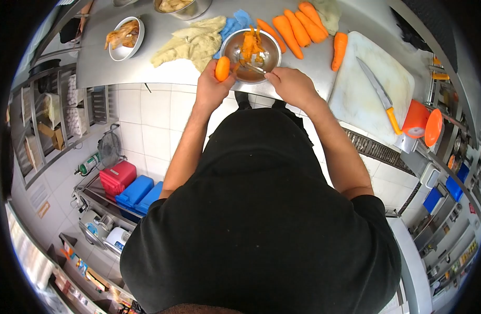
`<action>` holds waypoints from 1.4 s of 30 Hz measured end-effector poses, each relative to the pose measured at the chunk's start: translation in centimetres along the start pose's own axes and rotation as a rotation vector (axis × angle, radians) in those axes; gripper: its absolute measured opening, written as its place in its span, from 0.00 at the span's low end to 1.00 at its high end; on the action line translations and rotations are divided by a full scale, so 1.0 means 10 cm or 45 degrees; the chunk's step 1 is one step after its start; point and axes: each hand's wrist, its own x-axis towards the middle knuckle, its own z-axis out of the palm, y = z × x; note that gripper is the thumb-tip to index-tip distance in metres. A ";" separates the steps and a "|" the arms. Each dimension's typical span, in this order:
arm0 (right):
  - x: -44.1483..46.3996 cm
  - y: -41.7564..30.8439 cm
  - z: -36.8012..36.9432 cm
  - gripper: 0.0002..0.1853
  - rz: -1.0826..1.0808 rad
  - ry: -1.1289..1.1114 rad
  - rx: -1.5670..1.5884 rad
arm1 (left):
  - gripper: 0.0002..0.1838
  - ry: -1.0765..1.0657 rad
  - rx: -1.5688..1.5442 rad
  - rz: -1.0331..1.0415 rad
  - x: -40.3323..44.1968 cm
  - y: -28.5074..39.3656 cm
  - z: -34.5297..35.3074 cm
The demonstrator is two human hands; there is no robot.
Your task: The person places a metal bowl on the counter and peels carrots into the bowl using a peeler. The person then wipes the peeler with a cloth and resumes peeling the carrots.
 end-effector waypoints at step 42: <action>-0.17 -0.09 0.04 0.17 -0.146 0.359 -0.212 | 0.21 0.025 0.342 0.108 0.19 0.17 0.29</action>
